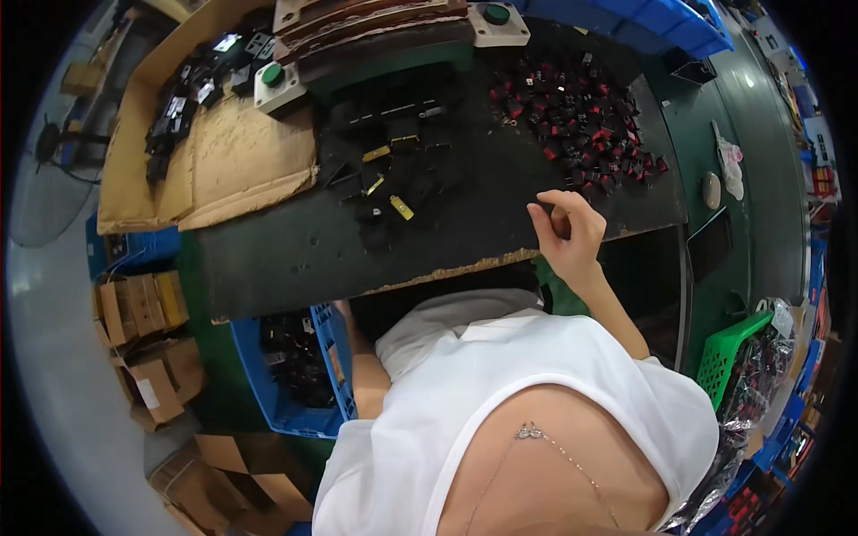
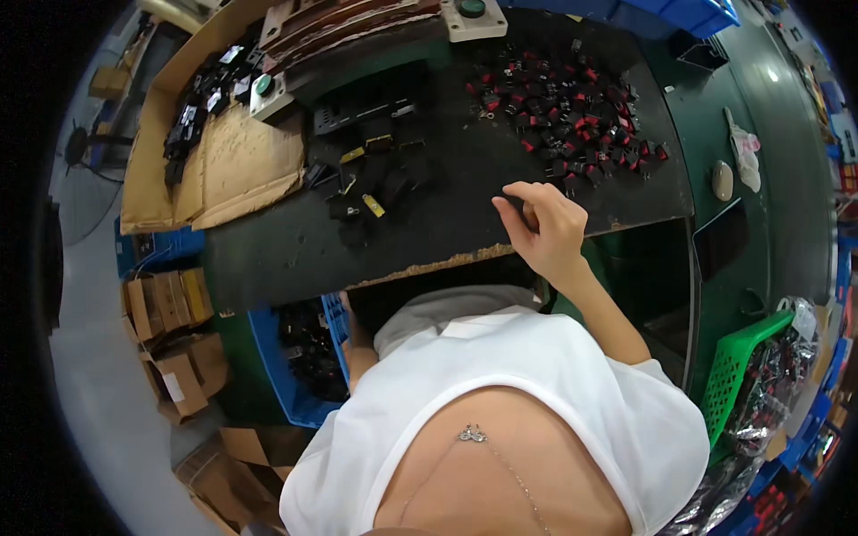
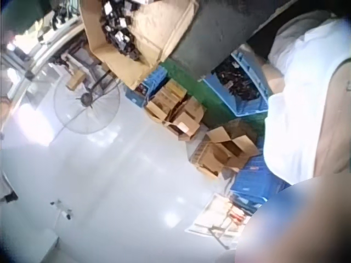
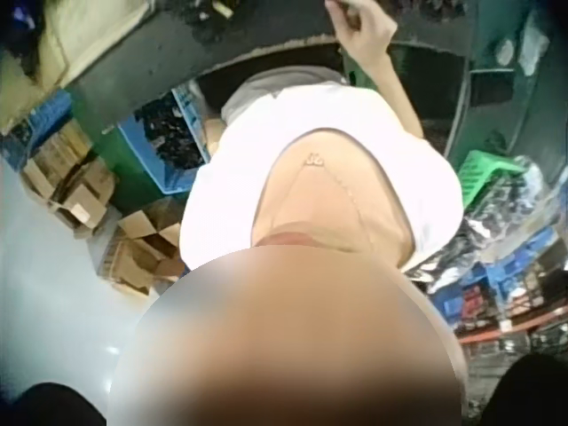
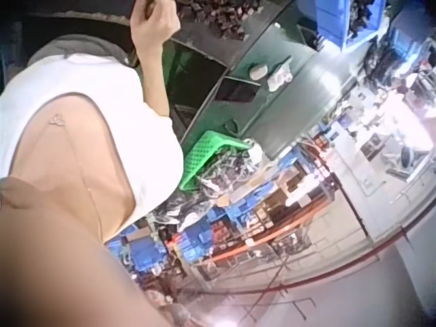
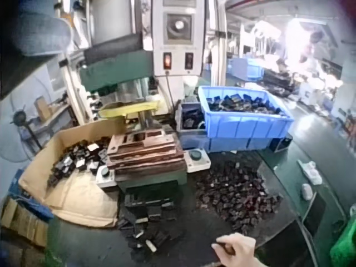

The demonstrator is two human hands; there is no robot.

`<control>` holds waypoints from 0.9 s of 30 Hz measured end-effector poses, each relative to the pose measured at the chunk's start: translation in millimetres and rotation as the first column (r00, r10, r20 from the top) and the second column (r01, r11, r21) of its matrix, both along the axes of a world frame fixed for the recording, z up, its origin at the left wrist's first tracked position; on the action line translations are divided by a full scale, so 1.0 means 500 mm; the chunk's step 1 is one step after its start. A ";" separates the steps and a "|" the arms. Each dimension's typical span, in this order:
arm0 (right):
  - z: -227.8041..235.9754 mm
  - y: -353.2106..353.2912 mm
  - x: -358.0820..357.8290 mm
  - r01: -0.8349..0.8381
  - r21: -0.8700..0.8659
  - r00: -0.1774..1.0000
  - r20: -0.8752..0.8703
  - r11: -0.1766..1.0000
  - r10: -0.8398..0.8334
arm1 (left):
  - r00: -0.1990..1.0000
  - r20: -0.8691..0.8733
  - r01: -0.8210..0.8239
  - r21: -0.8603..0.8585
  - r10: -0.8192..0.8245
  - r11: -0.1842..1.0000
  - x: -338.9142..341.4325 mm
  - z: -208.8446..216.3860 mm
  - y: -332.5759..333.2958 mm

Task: Assembling electronic power panels by inserting switches and buttons and using a pneumatic press to secure components.

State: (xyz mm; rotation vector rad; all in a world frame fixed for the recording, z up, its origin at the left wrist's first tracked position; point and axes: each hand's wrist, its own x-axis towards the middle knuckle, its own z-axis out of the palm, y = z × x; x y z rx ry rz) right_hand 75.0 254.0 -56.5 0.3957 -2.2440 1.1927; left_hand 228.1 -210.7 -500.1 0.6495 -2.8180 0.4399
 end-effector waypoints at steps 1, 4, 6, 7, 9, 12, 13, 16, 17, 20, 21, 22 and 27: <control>-0.001 0.007 0.003 0.004 0.032 1.000 -0.020 0.999 -0.003 | 0.999 0.018 0.044 0.015 -0.045 0.999 -0.013 -0.026 -0.002; 0.001 0.033 0.008 0.039 0.100 0.999 -0.041 0.994 -0.035 | 0.982 0.064 0.174 0.064 -0.178 0.983 -0.055 -0.076 -0.001; -0.005 0.017 0.011 -0.047 0.158 0.995 -0.084 0.986 0.061 | 0.978 0.087 0.180 0.079 -0.187 0.980 -0.012 -0.096 -0.035; -0.005 0.027 0.011 -0.025 0.191 0.992 -0.114 0.981 0.047 | 0.966 0.099 0.231 0.099 -0.240 0.968 -0.033 -0.103 -0.029; -0.009 0.038 0.012 -0.038 0.187 0.989 -0.132 0.982 0.064 | 0.946 0.118 0.288 0.121 -0.302 0.950 -0.049 -0.094 -0.043; -0.016 0.038 0.020 -0.074 0.221 0.979 -0.167 0.972 0.112 | 0.923 0.121 0.346 0.156 -0.366 0.925 -0.032 -0.109 -0.052; -0.015 0.049 0.030 -0.169 0.238 0.965 -0.157 0.956 0.209 | 0.913 0.121 0.369 0.166 -0.390 0.915 -0.038 -0.100 -0.059; -0.028 0.053 0.099 -0.382 0.310 0.906 -0.059 0.871 0.418 | 0.892 0.123 0.406 0.205 -0.435 0.890 -0.062 -0.105 -0.071; -0.048 0.059 0.135 -0.392 0.297 0.917 0.052 0.871 0.396 | 0.885 0.120 0.419 0.220 -0.450 0.881 -0.073 -0.106 -0.074; -0.137 0.109 0.202 -0.275 0.349 0.888 0.450 0.896 0.097 | 0.864 0.115 0.446 0.276 -0.490 0.851 -0.064 -0.122 -0.057; -0.188 0.125 0.213 -0.098 0.288 0.817 0.570 0.952 -0.088 | 0.861 0.113 0.449 0.291 -0.497 0.845 -0.060 -0.123 -0.054; -0.244 0.145 0.208 0.031 0.307 0.801 0.561 0.951 -0.207 | 0.858 0.111 0.452 0.303 -0.502 0.839 -0.069 -0.122 -0.050; -0.574 0.258 0.145 0.097 0.561 0.721 0.529 0.822 -0.446 | 0.834 0.050 0.494 0.376 -0.550 0.784 -0.142 -0.137 0.015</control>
